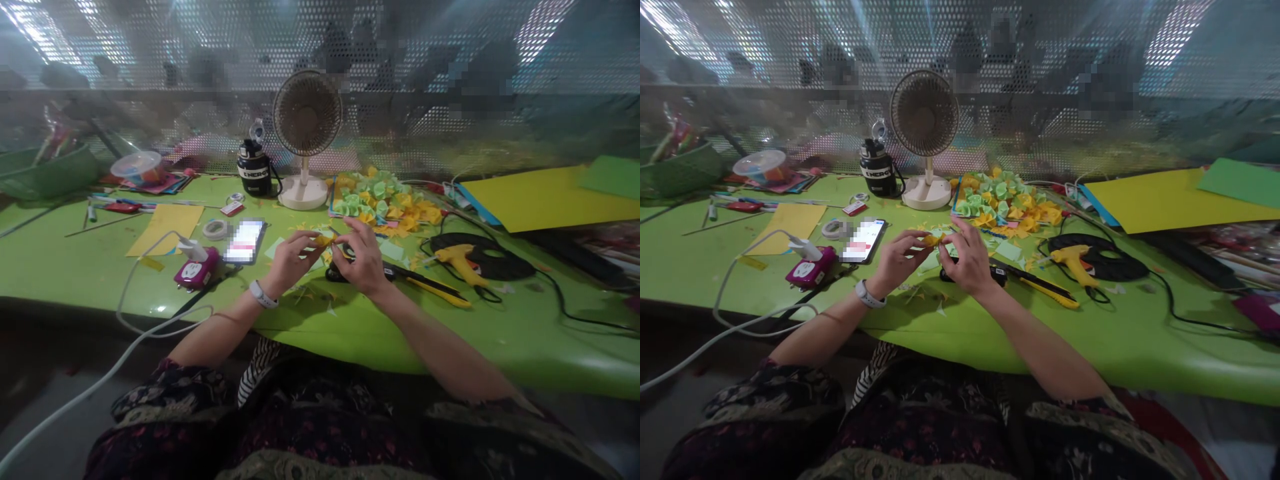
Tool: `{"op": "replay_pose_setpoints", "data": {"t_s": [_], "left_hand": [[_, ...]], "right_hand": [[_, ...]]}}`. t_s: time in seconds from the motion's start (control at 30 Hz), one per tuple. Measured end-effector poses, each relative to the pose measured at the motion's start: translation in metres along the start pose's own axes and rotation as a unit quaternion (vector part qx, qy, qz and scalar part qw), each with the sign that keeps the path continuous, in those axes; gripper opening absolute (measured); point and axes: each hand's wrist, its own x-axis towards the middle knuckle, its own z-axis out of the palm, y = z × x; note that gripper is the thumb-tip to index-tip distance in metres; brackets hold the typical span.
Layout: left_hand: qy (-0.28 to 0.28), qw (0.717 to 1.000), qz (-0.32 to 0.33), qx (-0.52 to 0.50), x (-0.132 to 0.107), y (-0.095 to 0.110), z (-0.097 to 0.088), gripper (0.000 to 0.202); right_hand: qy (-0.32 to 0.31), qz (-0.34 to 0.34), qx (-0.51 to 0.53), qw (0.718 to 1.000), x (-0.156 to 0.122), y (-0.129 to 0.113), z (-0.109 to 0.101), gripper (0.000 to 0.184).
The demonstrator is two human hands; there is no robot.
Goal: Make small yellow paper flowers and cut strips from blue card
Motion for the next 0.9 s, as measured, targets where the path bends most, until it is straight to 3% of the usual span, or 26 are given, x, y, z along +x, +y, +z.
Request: {"op": "replay_pose_setpoints", "data": {"t_s": [0.9], "left_hand": [[-0.036,0.999,-0.03,-0.016,-0.0027,-0.002,-0.0021,0.021]], "right_hand": [[-0.054,0.0,0.021,0.998,0.0031,0.0061,-0.0037,0.012]]}}
